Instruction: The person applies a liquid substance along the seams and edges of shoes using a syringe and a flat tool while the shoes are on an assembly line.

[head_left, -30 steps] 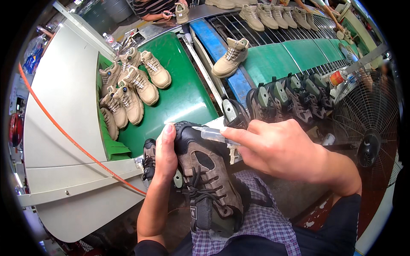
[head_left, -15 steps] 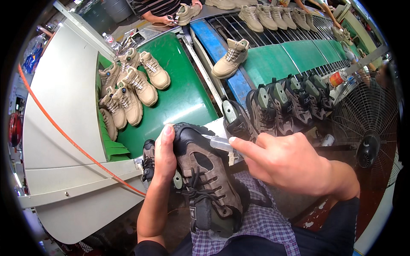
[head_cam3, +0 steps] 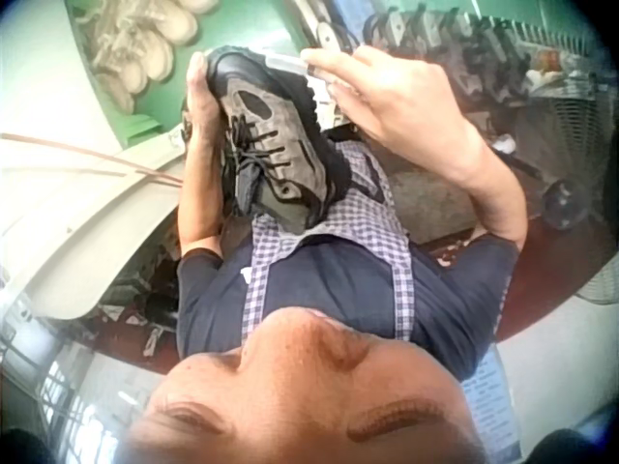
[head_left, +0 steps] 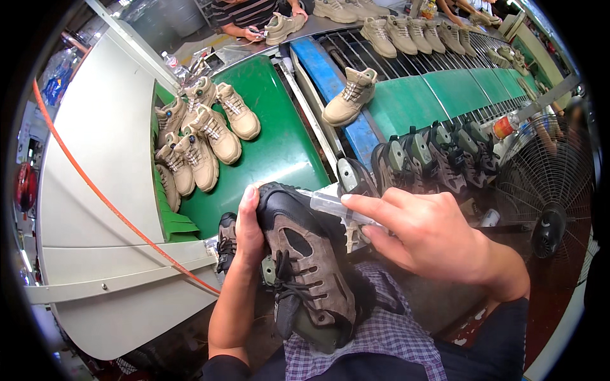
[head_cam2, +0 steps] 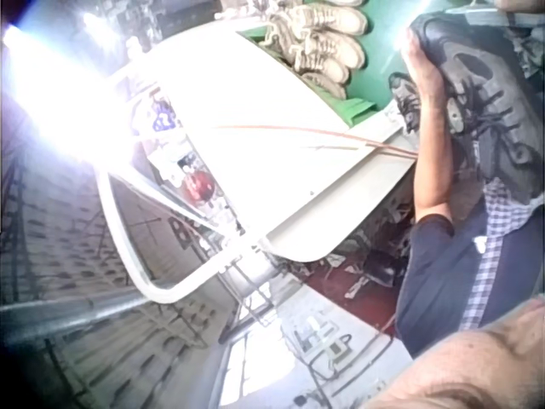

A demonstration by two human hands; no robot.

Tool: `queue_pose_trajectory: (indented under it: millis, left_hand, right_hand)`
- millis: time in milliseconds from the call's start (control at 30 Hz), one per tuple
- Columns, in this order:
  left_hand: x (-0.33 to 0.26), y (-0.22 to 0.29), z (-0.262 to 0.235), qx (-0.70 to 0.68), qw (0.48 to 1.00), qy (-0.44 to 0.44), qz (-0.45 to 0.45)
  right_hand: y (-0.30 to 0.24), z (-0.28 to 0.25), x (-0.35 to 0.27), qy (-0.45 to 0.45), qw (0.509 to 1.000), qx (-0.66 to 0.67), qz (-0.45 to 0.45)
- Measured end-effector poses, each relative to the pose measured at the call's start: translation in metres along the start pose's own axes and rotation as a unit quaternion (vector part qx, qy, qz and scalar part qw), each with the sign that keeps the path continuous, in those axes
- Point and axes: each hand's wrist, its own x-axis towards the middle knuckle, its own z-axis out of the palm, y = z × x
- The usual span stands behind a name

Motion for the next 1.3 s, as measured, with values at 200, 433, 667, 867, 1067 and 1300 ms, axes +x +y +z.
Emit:
queue_pose_trajectory:
  millis: [200,433,667,867,1067,1300]
  left_hand:
    - [0.005,-0.005,0.000,0.008,1.000,-0.007,0.007]
    - [0.008,-0.005,0.004,0.039,0.999,-0.016,0.024]
    - [0.012,-0.004,0.000,0.058,0.998,-0.021,0.033]
    - [0.013,-0.004,0.001,0.038,0.999,-0.015,0.033]
    - [0.015,-0.007,-0.004,0.029,0.999,-0.010,0.026]
    - [0.018,-0.010,-0.010,0.032,0.999,-0.002,0.019]
  right_hand:
    - [-0.001,-0.001,0.011,-0.007,1.000,-0.010,-0.017]
    - [0.001,-0.004,0.023,-0.013,0.999,-0.028,-0.034]
    - [-0.001,-0.015,0.031,-0.043,0.994,-0.088,-0.045]
    - [-0.005,-0.018,0.028,-0.048,0.994,-0.097,-0.034]
    - [-0.012,-0.020,0.025,-0.084,0.992,-0.091,-0.023]
    - [-0.020,-0.020,0.015,-0.119,0.986,-0.115,-0.005]
